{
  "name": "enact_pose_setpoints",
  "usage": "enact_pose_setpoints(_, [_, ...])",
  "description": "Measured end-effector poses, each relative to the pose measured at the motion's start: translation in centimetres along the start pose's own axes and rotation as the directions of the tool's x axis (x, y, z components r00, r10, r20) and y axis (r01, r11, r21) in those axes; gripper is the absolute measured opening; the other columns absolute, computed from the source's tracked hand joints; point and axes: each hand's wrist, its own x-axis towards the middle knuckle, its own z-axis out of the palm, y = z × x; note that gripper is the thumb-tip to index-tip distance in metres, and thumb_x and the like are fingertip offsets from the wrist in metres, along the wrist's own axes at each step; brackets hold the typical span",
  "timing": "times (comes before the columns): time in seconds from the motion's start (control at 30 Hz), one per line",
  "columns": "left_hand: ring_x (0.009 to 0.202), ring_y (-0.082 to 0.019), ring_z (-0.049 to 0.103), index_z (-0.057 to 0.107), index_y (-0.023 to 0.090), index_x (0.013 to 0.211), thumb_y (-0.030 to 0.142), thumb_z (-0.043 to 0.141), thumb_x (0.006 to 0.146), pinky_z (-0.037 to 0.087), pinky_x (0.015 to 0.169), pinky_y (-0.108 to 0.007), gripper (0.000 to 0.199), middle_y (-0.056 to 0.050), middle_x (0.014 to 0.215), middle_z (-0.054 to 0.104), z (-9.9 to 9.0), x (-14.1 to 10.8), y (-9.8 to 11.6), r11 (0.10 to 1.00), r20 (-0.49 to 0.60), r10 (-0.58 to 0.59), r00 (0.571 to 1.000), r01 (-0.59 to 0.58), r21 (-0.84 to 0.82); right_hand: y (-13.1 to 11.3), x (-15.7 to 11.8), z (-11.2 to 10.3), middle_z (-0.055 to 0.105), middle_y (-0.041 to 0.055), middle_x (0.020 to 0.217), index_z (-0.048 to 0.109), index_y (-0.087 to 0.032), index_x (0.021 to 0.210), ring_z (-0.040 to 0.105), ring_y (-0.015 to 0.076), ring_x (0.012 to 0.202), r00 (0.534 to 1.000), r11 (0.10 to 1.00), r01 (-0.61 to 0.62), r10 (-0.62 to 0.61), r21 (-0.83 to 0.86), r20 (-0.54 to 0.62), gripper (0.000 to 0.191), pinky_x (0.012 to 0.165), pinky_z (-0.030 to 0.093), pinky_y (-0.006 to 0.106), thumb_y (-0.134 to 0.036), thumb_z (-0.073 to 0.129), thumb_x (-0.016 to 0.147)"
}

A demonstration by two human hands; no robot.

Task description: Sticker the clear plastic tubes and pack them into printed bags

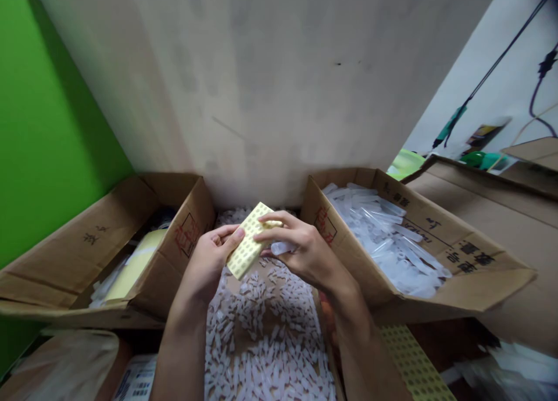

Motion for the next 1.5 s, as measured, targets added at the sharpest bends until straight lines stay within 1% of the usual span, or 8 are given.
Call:
enact_pose_setpoints(0.13, [0.074,-0.021,0.073,0.078,0.01,0.105,0.049,0.088,0.069,0.055,0.067,-0.028,0.053,-0.011,0.086,0.08,0.2,0.1,-0.2,0.999,0.038,-0.038,0.999,0.038,0.007,0.4,0.1,0.3,0.074,0.0019,0.108,0.079,-0.028,0.096,0.071,0.0199,0.097,1.0,0.999,0.019,-0.019,0.051,0.008,0.017,0.089,0.056,0.034,-0.012,0.076,0.089])
enact_pose_setpoints(0.27, [0.085,-0.023,0.074,0.076,0.012,0.114,0.052,0.084,0.074,0.056,0.073,-0.029,0.057,-0.013,0.098,0.08,0.4,0.3,-0.5,0.998,0.034,-0.011,0.999,0.009,0.06,0.5,0.1,0.1,0.074,0.0022,0.099,0.079,-0.025,0.092,0.07,0.0191,0.09,0.999,0.996,0.036,-0.033,0.076,-0.041,0.016,0.083,0.054,0.031,-0.011,0.072,0.091])
enact_pose_setpoints(0.4, [0.108,-0.026,0.07,0.078,0.017,0.111,0.06,0.065,0.089,0.055,0.088,-0.033,0.05,-0.012,0.114,0.077,0.4,0.1,0.1,0.928,-0.001,0.255,0.967,-0.245,0.282,0.5,0.0,-0.3,0.072,0.0028,0.093,0.079,-0.024,0.094,0.068,0.0182,0.081,0.993,1.0,-0.014,0.013,-0.009,-0.116,0.013,0.074,0.051,0.03,-0.015,0.07,0.094])
enact_pose_setpoints(0.47, [0.115,-0.026,0.067,0.08,0.021,0.107,0.057,0.064,0.092,0.052,0.098,-0.034,0.042,-0.01,0.117,0.076,0.3,-0.3,0.6,0.831,0.103,0.39,0.915,-0.397,0.389,0.4,0.1,-0.5,0.071,0.0028,0.089,0.079,-0.024,0.093,0.067,0.0178,0.078,0.986,0.998,-0.036,0.028,-0.044,-0.166,0.011,0.071,0.05,0.03,-0.017,0.071,0.094])
enact_pose_setpoints(0.57, [0.104,-0.024,0.071,0.079,0.023,0.105,0.045,0.076,0.086,0.054,0.094,-0.033,0.029,-0.007,0.109,0.078,0.5,-1.1,1.4,0.713,0.224,0.464,0.857,-0.512,0.48,0.2,0.2,-0.7,0.071,0.0031,0.087,0.079,-0.023,0.091,0.067,0.0185,0.077,0.975,0.998,-0.045,0.036,-0.036,-0.219,0.008,0.071,0.051,0.031,-0.02,0.072,0.094])
enact_pose_setpoints(0.83, [0.09,-0.018,0.073,0.075,0.02,0.098,0.028,0.069,0.094,0.055,0.084,-0.028,0.011,-0.004,0.096,0.079,1.6,-1.6,1.7,0.555,0.205,0.606,0.769,-0.593,0.584,-0.5,0.3,-0.8,0.07,0.0031,0.088,0.079,-0.023,0.096,0.067,0.0183,0.08,0.975,0.998,-0.032,0.044,0.06,-0.217,0.007,0.071,0.053,0.03,-0.019,0.076,0.091])
enact_pose_setpoints(1.23, [0.085,-0.014,0.07,0.071,0.019,0.094,0.018,0.067,0.094,0.053,0.08,-0.024,0.004,-0.002,0.09,0.074,1.6,-1.4,1.3,0.491,0.245,0.646,0.723,-0.64,0.591,-0.8,0.4,-0.6,0.068,0.0017,0.085,0.075,-0.02,0.087,0.065,0.016,0.079,0.979,0.999,-0.034,0.042,0.04,-0.201,0.009,0.07,0.05,0.028,-0.012,0.071,0.092])
enact_pose_setpoints(1.5, [0.093,-0.016,0.066,0.07,0.018,0.097,0.011,0.067,0.093,0.051,0.086,-0.027,0.009,-0.004,0.097,0.07,1.4,-1.0,1.3,0.325,0.332,0.711,0.62,-0.708,0.627,-0.2,0.1,-0.2,0.064,0.0005,0.086,0.073,-0.018,0.089,0.063,0.015,0.08,0.988,0.998,-0.038,0.029,-0.058,-0.151,0.019,0.075,0.048,0.027,0.001,0.067,0.087])
